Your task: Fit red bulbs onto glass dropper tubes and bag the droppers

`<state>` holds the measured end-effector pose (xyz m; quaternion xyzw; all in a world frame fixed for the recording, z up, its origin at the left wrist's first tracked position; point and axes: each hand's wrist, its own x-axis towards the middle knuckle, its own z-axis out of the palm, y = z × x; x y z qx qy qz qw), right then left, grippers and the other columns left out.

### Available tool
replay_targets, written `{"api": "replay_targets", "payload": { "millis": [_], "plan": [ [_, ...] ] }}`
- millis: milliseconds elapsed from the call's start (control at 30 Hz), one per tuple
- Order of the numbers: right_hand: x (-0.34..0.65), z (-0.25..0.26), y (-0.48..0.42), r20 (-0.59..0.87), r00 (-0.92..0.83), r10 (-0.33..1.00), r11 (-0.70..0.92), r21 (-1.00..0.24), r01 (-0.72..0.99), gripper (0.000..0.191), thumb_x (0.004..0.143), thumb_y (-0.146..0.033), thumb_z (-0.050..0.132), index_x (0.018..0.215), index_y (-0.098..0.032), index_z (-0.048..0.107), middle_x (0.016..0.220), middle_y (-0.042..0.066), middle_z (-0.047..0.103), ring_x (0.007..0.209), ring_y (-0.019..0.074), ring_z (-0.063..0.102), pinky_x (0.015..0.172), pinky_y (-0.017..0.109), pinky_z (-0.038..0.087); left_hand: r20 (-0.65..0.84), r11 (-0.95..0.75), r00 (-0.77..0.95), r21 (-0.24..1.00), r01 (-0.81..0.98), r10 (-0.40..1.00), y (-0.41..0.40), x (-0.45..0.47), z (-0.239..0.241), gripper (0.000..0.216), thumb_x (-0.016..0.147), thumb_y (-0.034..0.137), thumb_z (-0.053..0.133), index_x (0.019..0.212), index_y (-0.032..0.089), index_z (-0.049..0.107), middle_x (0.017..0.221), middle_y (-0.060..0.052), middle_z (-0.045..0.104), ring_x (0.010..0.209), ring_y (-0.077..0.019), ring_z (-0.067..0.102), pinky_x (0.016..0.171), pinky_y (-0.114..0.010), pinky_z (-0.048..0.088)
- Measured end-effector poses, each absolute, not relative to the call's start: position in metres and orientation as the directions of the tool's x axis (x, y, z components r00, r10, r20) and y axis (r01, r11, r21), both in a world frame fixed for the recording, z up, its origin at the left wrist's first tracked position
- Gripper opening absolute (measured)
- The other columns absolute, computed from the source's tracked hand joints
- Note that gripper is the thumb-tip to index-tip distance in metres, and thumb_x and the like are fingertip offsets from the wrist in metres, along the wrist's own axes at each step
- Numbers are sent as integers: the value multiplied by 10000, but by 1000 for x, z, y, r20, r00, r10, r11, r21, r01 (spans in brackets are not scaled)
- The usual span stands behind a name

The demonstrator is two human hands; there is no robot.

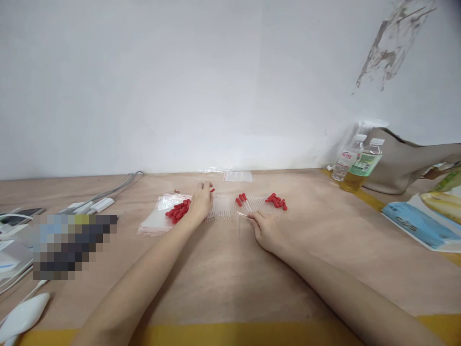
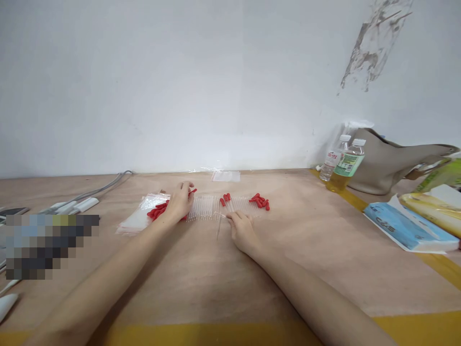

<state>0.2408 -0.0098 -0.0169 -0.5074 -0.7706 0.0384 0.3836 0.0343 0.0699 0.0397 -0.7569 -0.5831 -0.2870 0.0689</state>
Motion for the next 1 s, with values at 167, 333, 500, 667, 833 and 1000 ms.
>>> {"api": "replay_targets", "payload": {
  "millis": [167, 333, 500, 667, 833, 1000],
  "plan": [
    [240, -15, -13, 587, -185, 788, 538, -512, 669, 205, 864, -189, 347, 943, -176, 536, 901, 59, 618, 833, 167, 563, 742, 285, 392, 573, -631, 325, 485, 605, 752, 28, 33, 2, 348, 835, 186, 430, 1181, 182, 391, 1000, -70, 590, 885, -164, 575, 800, -310, 446],
    [236, -18, -13, 573, -240, 783, 570, -509, 645, 172, 862, -222, 386, 839, -185, 553, 752, 23, 604, 703, 143, 544, 663, 270, 374, 449, -557, 330, 669, 493, 831, 17, 33, -19, 325, 827, 224, 454, 1150, 200, 430, 949, -51, 622, 812, -159, 595, 727, -297, 473],
    [233, -20, -11, 572, -241, 784, 573, -515, 638, 154, 857, -221, 404, 829, -184, 551, 750, 27, 597, 702, 145, 534, 647, 268, 359, 429, -569, 382, 698, 435, 819, 14, 35, -15, 332, 818, 214, 472, 1146, 194, 430, 951, -51, 621, 831, -159, 590, 745, -305, 471],
    [231, -19, -12, 556, -266, 787, 576, -511, 638, 152, 857, -218, 413, 820, -187, 557, 767, 25, 605, 724, 146, 537, 675, 278, 352, 427, -573, 390, 684, 452, 816, 7, 35, -11, 294, 829, 229, 466, 1121, 197, 482, 965, -53, 620, 852, -159, 586, 744, -296, 474],
    [230, -18, -15, 539, -287, 792, 578, -512, 635, 155, 859, -228, 418, 814, -188, 561, 758, 17, 607, 709, 138, 536, 713, 297, 337, 444, -595, 398, 636, 491, 803, 9, 36, -9, 188, 817, 300, 498, 928, 192, 604, 885, -33, 640, 769, -151, 585, 676, -262, 470],
    [232, -17, -13, 521, -347, 779, 611, -513, 603, 159, 854, -234, 439, 791, -189, 578, 693, 2, 601, 685, 135, 534, 710, 291, 335, 471, -638, 436, 633, 439, 767, 9, 35, -9, 173, 824, 289, 494, 874, 176, 616, 809, -24, 642, 736, -140, 576, 669, -249, 445]
  ]
}}
